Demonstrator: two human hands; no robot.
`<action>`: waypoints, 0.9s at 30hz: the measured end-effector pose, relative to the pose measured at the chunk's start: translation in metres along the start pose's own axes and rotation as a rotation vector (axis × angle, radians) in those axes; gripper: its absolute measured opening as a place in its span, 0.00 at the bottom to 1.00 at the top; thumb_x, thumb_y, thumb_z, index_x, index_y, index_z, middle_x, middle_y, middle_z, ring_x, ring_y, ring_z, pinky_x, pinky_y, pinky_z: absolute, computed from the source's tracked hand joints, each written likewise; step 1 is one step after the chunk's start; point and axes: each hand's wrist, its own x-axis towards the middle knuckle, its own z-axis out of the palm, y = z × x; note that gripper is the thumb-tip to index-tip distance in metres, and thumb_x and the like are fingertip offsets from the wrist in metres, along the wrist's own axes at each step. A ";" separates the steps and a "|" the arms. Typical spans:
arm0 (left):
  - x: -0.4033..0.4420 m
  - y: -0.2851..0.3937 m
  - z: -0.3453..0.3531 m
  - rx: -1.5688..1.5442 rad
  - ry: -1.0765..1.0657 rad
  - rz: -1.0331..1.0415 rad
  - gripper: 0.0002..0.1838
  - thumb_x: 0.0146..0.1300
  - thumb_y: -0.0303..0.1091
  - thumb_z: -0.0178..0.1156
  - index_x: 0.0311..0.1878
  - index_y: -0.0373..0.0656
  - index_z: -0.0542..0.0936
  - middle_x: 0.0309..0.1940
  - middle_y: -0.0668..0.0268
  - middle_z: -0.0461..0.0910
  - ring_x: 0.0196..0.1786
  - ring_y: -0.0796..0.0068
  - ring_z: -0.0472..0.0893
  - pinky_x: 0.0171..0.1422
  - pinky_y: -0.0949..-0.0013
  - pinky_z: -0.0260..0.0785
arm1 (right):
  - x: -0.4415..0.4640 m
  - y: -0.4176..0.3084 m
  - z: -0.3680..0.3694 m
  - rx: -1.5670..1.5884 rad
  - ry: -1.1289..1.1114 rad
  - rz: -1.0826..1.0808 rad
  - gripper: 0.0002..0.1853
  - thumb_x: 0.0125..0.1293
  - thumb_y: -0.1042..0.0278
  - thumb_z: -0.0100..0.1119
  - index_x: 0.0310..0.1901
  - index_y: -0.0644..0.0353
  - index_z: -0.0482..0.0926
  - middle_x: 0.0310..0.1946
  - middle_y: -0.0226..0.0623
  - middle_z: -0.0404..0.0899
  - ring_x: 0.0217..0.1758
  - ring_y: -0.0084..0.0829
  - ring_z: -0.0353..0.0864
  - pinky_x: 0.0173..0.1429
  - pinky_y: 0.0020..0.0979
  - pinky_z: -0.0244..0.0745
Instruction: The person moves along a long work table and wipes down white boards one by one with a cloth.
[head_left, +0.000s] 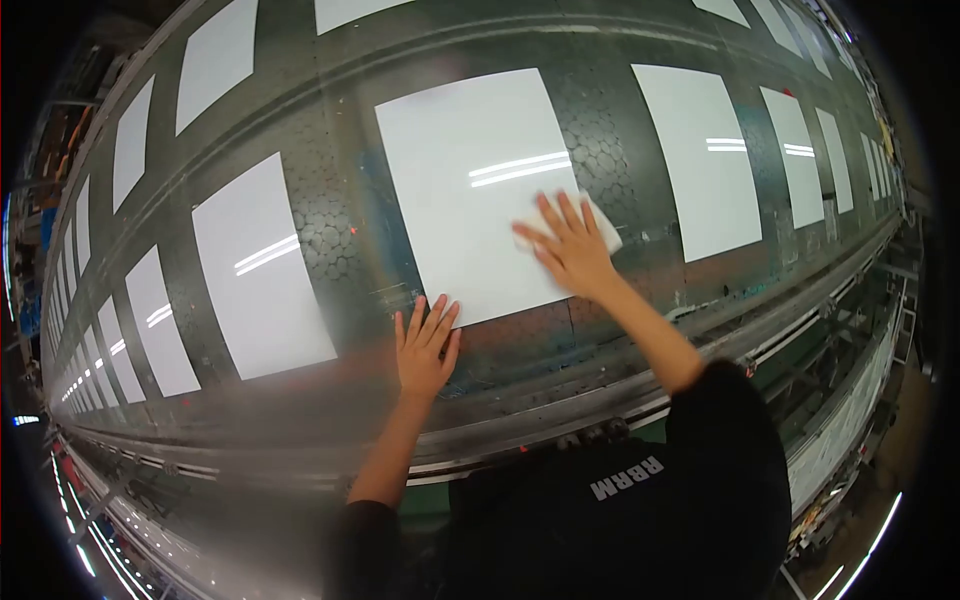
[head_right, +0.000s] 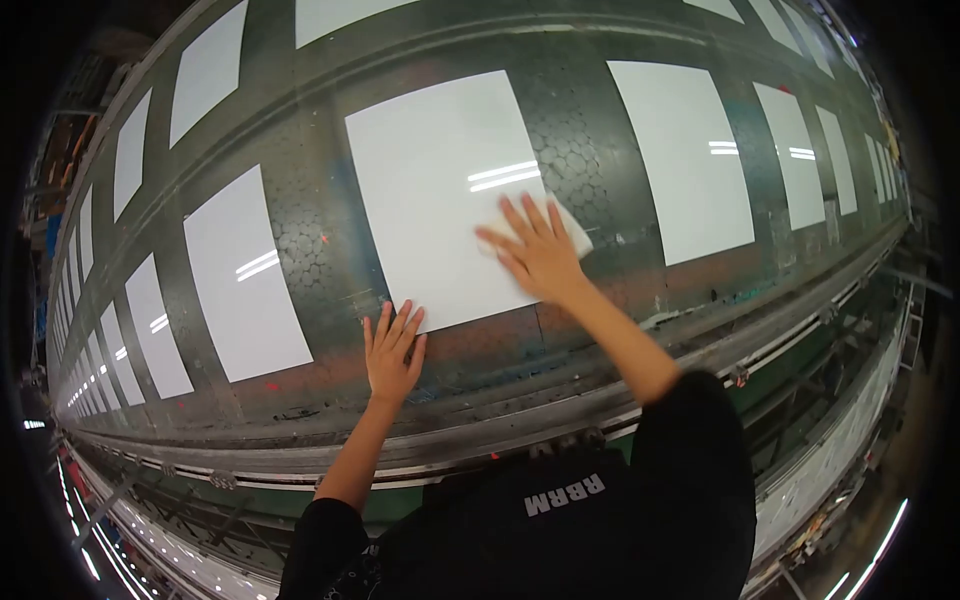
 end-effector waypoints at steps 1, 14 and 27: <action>0.000 -0.001 0.002 0.004 0.004 0.003 0.23 0.64 0.38 0.59 0.64 0.59 0.74 0.67 0.73 0.70 0.72 0.64 0.63 0.74 0.44 0.46 | 0.027 0.012 0.008 -0.024 0.079 -0.018 0.23 0.70 0.55 0.46 0.66 0.26 0.68 0.75 0.34 0.53 0.76 0.45 0.52 0.76 0.55 0.40; 0.000 -0.002 -0.002 -0.022 0.025 -0.006 0.22 0.66 0.42 0.57 0.64 0.61 0.74 0.66 0.74 0.70 0.72 0.64 0.63 0.75 0.46 0.46 | 0.128 0.020 0.052 -0.182 0.239 0.111 0.26 0.72 0.52 0.42 0.71 0.27 0.58 0.75 0.41 0.50 0.78 0.46 0.47 0.75 0.60 0.36; -0.003 -0.018 -0.003 -0.285 0.072 0.079 0.19 0.68 0.47 0.53 0.57 0.51 0.80 0.62 0.63 0.75 0.71 0.59 0.65 0.76 0.52 0.46 | -0.156 -0.050 -0.020 1.095 -0.394 0.296 0.23 0.75 0.51 0.42 0.66 0.50 0.69 0.71 0.36 0.61 0.41 0.27 0.79 0.57 0.29 0.70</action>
